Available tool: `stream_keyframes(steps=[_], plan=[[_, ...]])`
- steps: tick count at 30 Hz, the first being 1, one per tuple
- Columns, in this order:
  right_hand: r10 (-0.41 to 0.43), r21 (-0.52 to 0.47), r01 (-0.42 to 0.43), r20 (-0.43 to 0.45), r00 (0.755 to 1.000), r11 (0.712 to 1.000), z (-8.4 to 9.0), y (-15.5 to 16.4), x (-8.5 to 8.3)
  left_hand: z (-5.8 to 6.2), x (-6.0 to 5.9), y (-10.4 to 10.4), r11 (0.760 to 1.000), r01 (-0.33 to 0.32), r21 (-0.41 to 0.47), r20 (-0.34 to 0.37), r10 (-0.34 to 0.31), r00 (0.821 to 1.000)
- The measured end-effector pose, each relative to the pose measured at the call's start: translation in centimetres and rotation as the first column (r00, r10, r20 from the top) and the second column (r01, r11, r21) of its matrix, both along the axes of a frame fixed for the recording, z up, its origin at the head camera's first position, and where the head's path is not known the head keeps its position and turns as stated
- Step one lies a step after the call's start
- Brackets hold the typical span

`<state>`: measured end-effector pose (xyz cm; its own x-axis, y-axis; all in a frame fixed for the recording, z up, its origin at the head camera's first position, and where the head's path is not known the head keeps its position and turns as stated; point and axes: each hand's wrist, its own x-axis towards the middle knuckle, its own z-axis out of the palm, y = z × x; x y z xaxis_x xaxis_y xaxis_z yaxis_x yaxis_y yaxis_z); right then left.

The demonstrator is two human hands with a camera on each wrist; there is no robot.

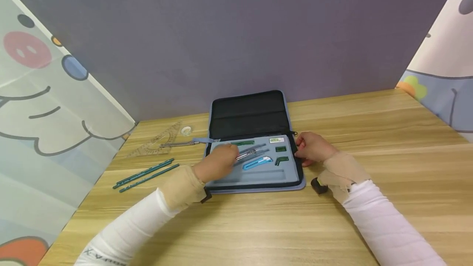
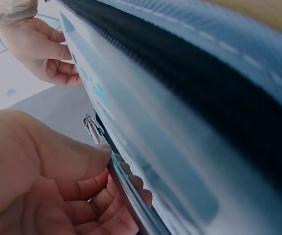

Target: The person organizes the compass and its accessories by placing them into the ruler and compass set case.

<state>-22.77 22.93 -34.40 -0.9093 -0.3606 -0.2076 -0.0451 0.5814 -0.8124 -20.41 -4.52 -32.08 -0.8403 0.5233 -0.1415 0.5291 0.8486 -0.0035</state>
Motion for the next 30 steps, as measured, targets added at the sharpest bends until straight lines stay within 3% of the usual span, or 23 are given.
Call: stream_keyframes(steps=[14, 30], plan=[[-0.006, 0.012, 0.006, 0.003, 1.0, 1.0, 0.0, -0.4, -0.2, -0.3, -0.3, 1.1, 0.999, 0.044, 0.023, -0.021, -0.043, 0.999], [-0.016, 0.015, 0.016, 0.003, 1.0, 1.0, 0.1, -0.3, -0.2, -0.3, -0.7, 2.2, 1.0, 0.009, -0.008, -0.015, -0.009, 1.0]])
